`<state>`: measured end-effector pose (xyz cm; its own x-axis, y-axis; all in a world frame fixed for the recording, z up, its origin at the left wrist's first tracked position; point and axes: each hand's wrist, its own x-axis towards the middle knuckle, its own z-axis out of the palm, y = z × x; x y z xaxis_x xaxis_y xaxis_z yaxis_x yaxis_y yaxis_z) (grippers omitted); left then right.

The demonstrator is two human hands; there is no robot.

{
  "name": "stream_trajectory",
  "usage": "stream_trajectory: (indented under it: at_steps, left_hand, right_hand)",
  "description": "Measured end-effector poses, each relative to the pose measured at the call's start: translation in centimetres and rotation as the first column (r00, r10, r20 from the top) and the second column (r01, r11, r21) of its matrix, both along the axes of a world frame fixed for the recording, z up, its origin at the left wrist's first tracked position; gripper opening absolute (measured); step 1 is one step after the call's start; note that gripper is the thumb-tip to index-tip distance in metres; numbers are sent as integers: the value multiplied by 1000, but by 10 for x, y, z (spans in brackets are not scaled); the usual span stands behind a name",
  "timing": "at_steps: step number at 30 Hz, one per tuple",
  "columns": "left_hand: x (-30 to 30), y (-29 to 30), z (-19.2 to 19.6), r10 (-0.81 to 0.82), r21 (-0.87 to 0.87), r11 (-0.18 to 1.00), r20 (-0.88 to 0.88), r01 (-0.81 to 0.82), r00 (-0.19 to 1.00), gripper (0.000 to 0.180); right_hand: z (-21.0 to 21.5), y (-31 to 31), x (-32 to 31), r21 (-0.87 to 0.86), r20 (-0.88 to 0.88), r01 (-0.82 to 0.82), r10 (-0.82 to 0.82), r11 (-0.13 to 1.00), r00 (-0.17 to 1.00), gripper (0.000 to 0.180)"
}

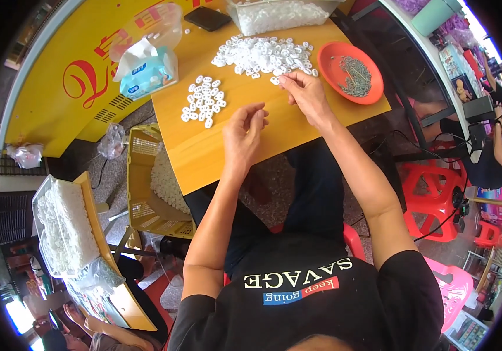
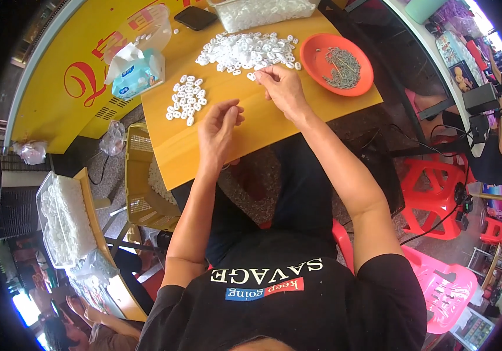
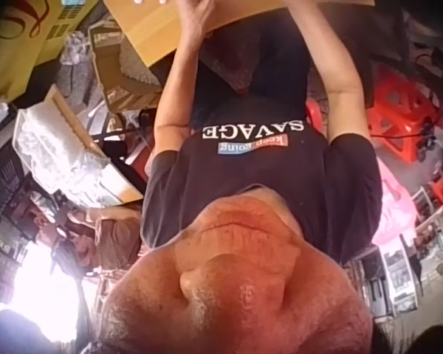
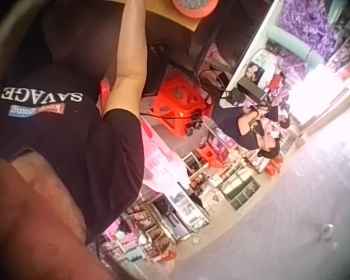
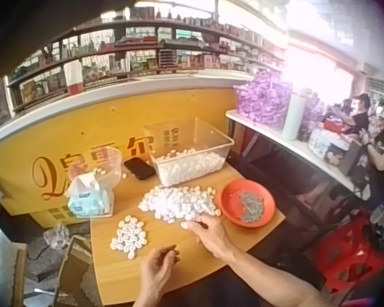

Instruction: Assembling small white plastic components by inserting metal rings into them.

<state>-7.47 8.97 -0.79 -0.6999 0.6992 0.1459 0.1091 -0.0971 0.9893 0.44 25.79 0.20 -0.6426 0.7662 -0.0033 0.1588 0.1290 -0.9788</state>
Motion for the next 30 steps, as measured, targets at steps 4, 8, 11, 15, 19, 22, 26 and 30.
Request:
stream_trajectory:
  at_steps: [4,8,11,15,19,22,26,30]
  left_hand:
    - [6,29,1,-9,81,997,219,-9,976,21]
    - [-3,45,1,35,56,997,192,-46,981,21]
    - [-9,48,-2,51,-45,998,154,-45,987,21]
    - [-9,48,-3,30,5,999,186,-31,982,19]
    - [-6,55,0,70,81,993,164,-84,984,15]
    - [-8,55,-3,48,25,998,137,-52,989,15]
    - [-14,53,-2,94,-19,996,135,-92,986,14]
    - [-18,49,-1,131,-83,989,74,-125,989,15]
  right_hand:
    - [3,-8,9,-177,-154,-70,42,982,987,21]
    - [2,-21,10,61,-99,-49,55,997,994,19]
    - [-4,-18,11,227,-88,4,17,974,996,19]
    - [-2,-15,11,74,-93,53,-46,996,995,18]
    - [-5,-17,11,59,-61,-13,16,998,998,17]
    - [-8,-19,9,158,-92,14,1,987,996,18]
    - [-7,-10,10,-2,-95,88,-88,996,992,17]
    - [-5,-6,13,-249,-253,23,-88,968,964,18]
